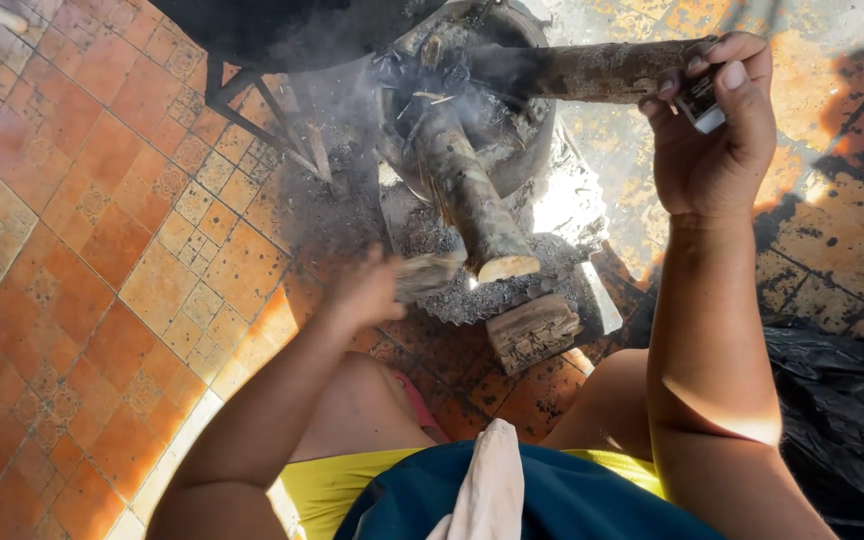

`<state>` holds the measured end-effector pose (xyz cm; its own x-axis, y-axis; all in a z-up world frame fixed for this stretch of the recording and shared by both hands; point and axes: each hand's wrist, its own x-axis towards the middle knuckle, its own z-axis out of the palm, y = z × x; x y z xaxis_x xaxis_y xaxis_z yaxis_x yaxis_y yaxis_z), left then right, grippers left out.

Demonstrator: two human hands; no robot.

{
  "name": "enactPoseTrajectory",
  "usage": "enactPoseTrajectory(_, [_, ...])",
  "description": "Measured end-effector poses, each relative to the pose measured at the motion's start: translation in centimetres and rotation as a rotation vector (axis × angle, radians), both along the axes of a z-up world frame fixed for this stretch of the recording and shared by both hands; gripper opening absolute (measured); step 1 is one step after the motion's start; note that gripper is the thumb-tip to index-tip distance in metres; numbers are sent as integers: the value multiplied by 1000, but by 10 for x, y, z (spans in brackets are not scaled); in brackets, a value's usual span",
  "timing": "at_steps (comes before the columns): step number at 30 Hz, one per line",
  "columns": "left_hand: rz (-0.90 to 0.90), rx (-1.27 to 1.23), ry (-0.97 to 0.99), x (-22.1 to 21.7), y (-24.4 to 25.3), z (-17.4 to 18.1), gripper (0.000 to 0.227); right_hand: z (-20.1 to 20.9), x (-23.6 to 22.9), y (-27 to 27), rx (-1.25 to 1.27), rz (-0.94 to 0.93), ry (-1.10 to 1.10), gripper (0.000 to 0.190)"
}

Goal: Lighting a wood fire under a large pot using matches and then handling a cardboard box containing leather patterns or pieces.

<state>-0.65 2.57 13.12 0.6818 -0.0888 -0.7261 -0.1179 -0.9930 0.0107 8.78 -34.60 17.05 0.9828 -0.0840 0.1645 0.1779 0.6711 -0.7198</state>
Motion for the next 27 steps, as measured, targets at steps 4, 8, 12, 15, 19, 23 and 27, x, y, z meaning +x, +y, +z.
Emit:
enactPoseTrajectory(4, [173,191,-14,11,59,67,71,-2,1,-2,13,-1,7,17])
enactPoseTrajectory(8, [300,103,90,21,77,107,84,-4,2,2,-8,18,30,15])
enactPoseTrajectory(12, [93,-179,33,15,25,17,70,-1,0,10,21,3,46,17])
enactPoseTrajectory(15, [155,-356,91,5,-53,-54,83,3,-5,14,26,-2,35,14])
enactPoseTrajectory(19, [-99,-70,-64,10,-111,-130,37,9,-7,9,23,-31,39,15])
enactPoseTrajectory(23, [526,-304,-71,14,-104,-124,100,4,-9,-5,25,-52,42,13])
enactPoseTrajectory(27, [138,-59,-128,66,-7,-100,27,0,-7,-11,25,-80,64,12])
